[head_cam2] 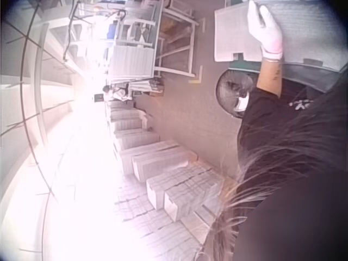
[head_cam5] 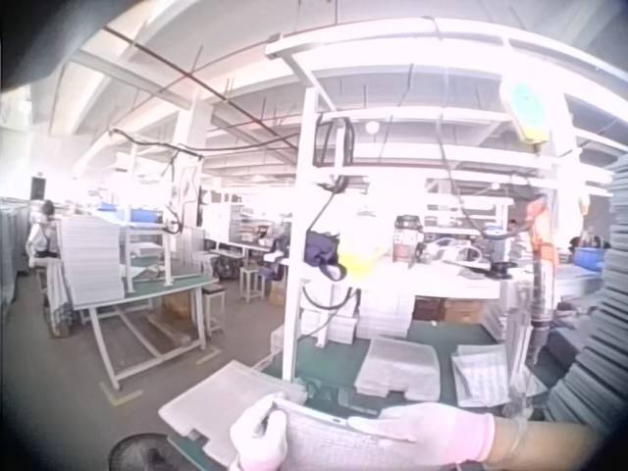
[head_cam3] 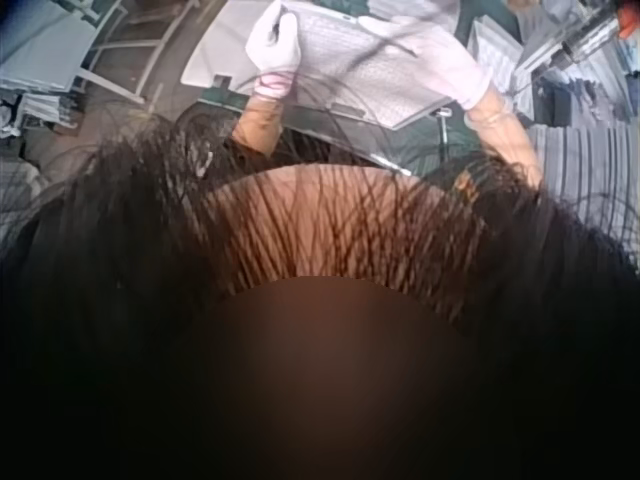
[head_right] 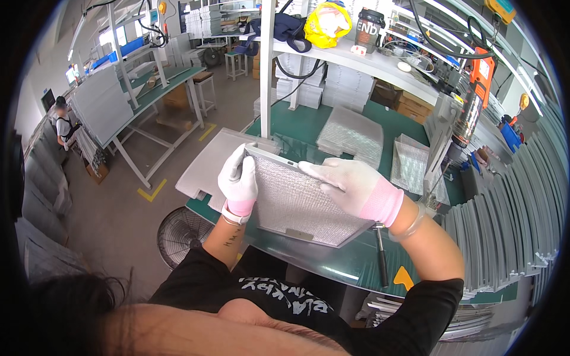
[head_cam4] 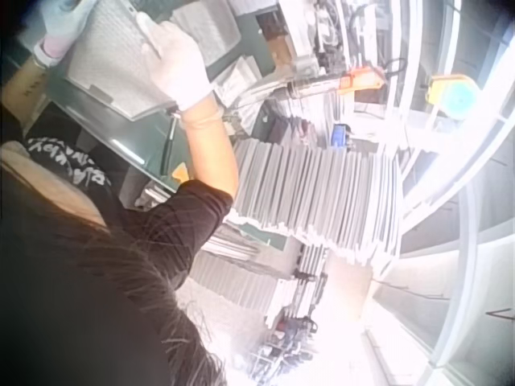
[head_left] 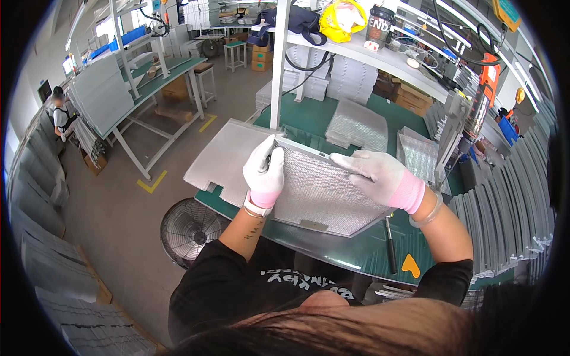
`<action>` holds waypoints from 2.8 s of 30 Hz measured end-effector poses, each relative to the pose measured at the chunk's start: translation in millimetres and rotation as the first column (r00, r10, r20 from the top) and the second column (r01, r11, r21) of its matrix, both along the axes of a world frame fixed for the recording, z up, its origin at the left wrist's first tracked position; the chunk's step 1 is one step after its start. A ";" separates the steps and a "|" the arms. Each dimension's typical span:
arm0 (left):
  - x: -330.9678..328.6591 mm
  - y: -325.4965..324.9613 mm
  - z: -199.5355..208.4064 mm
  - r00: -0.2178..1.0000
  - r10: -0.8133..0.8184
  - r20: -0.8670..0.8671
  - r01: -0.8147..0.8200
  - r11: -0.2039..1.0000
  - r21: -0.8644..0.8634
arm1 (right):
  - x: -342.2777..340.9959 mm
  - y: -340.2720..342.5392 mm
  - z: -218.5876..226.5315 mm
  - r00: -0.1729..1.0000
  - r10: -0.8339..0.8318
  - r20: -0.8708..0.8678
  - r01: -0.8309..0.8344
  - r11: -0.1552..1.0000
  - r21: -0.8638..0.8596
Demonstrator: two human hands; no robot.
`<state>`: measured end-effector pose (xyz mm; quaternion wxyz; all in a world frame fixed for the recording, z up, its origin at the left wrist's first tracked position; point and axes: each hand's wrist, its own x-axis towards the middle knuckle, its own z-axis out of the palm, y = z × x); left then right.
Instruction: Assemble metal frames onto mesh filter pads using a hammer and an electric screwdriver.
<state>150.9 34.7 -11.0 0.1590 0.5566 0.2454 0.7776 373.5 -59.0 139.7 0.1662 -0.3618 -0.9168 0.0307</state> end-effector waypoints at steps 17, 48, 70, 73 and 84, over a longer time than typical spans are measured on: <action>-14.4 5.8 -17.1 0.957 -0.225 -0.183 0.219 0.974 -0.056 | 15.9 -54.3 -10.4 0.984 -0.068 -0.163 0.155 0.778 0.609; 186.5 -71.9 30.2 0.637 0.051 -0.769 0.351 0.869 0.349 | 92.4 -233.6 -57.6 0.772 -0.602 -0.206 0.634 0.702 0.323; 178.4 -98.4 34.2 0.700 -0.012 -0.714 0.296 0.914 0.276 | 146.0 -131.7 -181.7 0.458 -0.791 -0.405 0.885 0.448 0.127; 177.0 -101.2 31.5 0.715 -0.015 -0.699 0.306 0.906 0.293 | 145.9 -78.6 -49.1 0.547 -0.355 -0.758 0.802 0.480 0.354; 196.8 -86.1 27.9 0.721 -0.030 -0.692 0.316 0.903 0.290 | 129.2 -41.5 90.3 -0.049 0.007 -0.999 -0.230 0.973 0.018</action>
